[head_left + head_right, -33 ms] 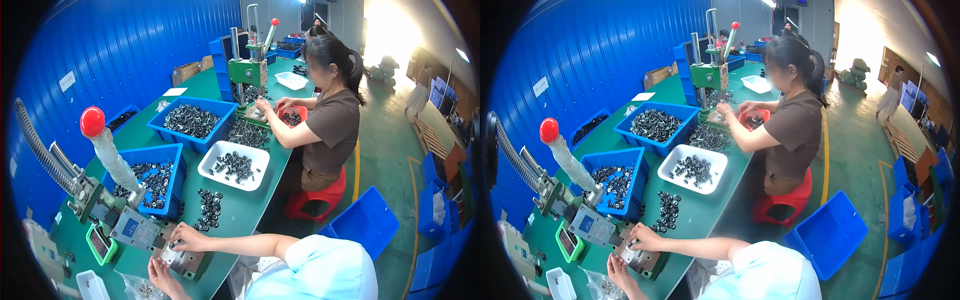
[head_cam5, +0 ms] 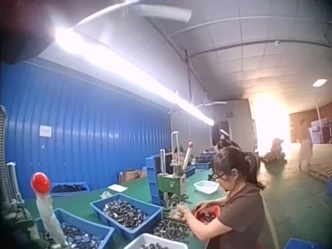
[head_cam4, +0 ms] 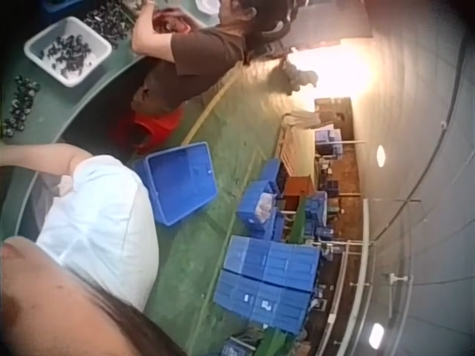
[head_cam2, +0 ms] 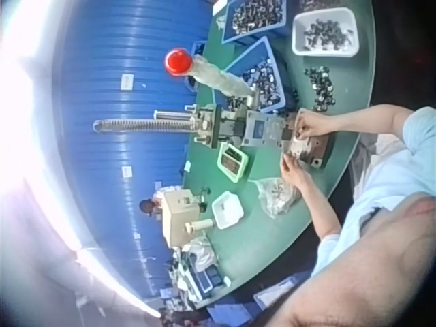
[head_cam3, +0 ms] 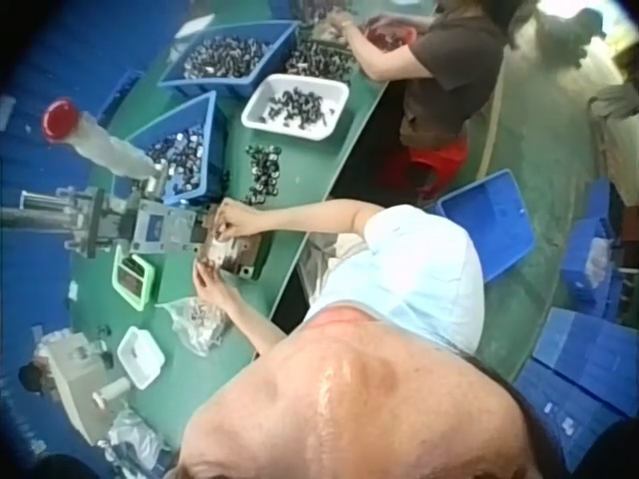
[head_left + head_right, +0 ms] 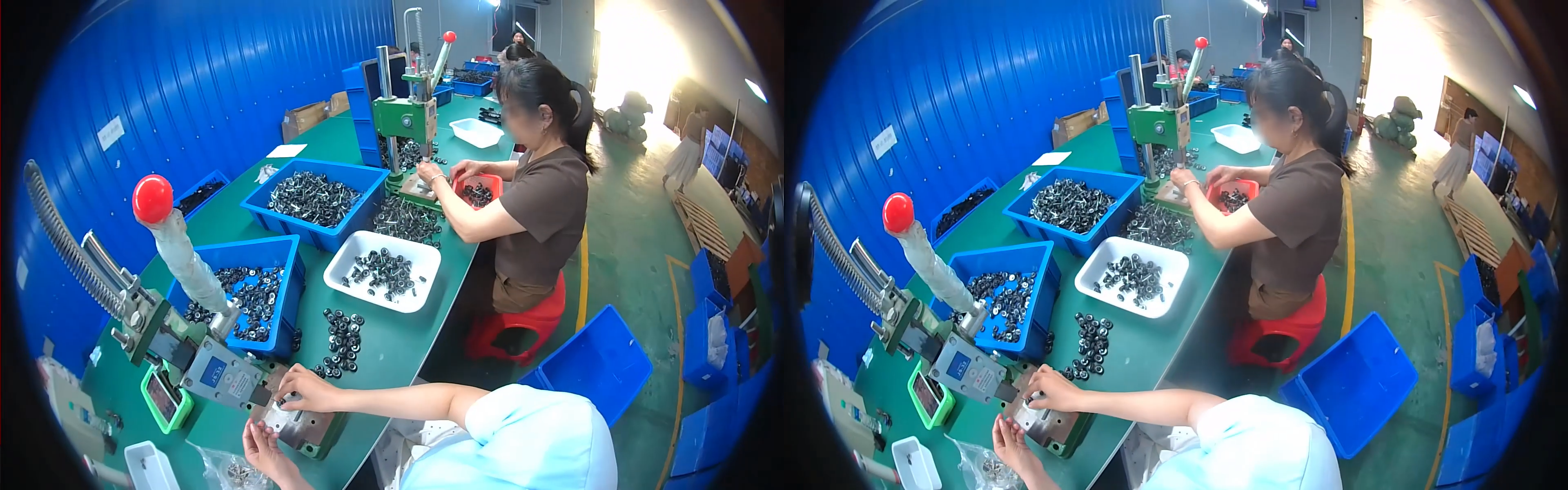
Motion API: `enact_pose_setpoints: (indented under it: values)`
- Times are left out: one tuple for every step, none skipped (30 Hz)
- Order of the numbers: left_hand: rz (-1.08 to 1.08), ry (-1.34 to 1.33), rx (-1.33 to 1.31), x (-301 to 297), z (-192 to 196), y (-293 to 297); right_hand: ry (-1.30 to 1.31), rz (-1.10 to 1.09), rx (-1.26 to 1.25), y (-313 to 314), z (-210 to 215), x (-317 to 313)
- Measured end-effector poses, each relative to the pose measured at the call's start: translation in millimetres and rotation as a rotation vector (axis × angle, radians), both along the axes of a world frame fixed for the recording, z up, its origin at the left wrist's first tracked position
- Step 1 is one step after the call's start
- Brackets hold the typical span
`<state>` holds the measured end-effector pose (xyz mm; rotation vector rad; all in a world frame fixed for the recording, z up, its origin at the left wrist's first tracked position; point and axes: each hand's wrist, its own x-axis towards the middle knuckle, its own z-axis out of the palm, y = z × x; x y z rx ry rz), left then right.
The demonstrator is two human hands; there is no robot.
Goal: Assembling small black and silver components using a manual press machine in a factory setting.
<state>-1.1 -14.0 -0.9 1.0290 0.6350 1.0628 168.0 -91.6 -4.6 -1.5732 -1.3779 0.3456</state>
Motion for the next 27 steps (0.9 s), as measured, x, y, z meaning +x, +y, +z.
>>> enact_pose_setpoints:
  values:
    - [0.002,0.007,-0.001,0,-2,-1,0.014,-0.015,-0.006,1,1,-2]
    - [0.000,0.006,0.001,0,-1,-2,0.032,-0.034,-0.010,1,2,-4]
    - [-0.012,0.001,-0.003,0,0,-4,0.031,-0.036,-0.009,1,3,-6]
    - [-0.025,-0.004,-0.007,0,0,-5,0.039,-0.049,-0.002,1,3,-7]
    - [-0.024,-0.004,-0.006,-1,0,-6,0.048,-0.057,0.006,2,3,-9]
    - [-0.029,-0.003,-0.006,-2,0,-7,0.049,-0.056,0.006,3,2,-11]
    - [-0.035,-0.001,-0.007,-3,-1,-7,0.063,-0.063,0.031,3,0,-12]
    - [-0.032,0.001,-0.008,-4,-1,-8,0.077,-0.066,0.055,4,-1,-12]
    - [-0.034,0.007,-0.006,-6,-2,-8,0.082,-0.062,0.052,4,-4,-13]
    - [-0.034,0.018,-0.007,-9,-3,-8,0.069,-0.069,0.135,5,-7,-14]
    - [-0.017,0.030,-0.015,-12,-3,-9,0.061,-0.067,0.214,6,-11,-17]
    - [0.006,0.067,-0.006,-15,-4,-11,0.090,-0.029,0.247,6,-14,-18]
    - [0.035,0.111,0.000,-18,-4,-13,0.106,-0.044,0.272,5,-19,-18]
    - [0.021,0.150,0.023,-19,-6,-15,0.080,-0.063,0.214,-2,-15,-16]
    - [0.012,0.195,0.041,-17,-5,-14,-0.009,-0.106,0.237,-9,-16,-9]
    - [-0.031,0.198,0.017,-10,-3,-15,0.135,-0.166,0.230,-20,-5,1]
    - [-0.073,0.167,0.023,-3,-4,-16,0.076,-0.219,0.312,-29,5,16]
    - [-0.093,0.209,0.025,0,1,-20,0.028,-0.286,0.307,-38,15,24]
    - [-0.144,0.221,0.035,11,11,-25,-0.073,-0.352,0.345,-51,26,45]
    - [-0.155,0.240,0.045,13,14,-27,-0.103,-0.426,0.348,-60,39,58]
    - [-0.185,0.238,0.036,16,14,-28,-0.034,-0.467,0.382,-70,41,79]
    - [-0.205,0.238,0.063,16,12,-27,-0.357,-0.606,0.390,-80,59,92]
    - [-0.226,0.228,0.039,19,14,-27,-0.289,-0.728,0.467,-86,60,116]
    - [-0.213,0.218,0.051,20,13,-26,-0.152,-0.762,0.488,-92,63,138]
    - [-0.210,0.205,0.068,22,11,-24,-0.477,-0.861,0.387,-103,65,166]
    - [-0.207,0.213,0.062,27,8,-22,-0.616,-0.951,0.324,-111,61,190]
    - [-0.181,0.210,0.080,30,4,-19,-0.753,-1.029,0.261,-108,60,196]
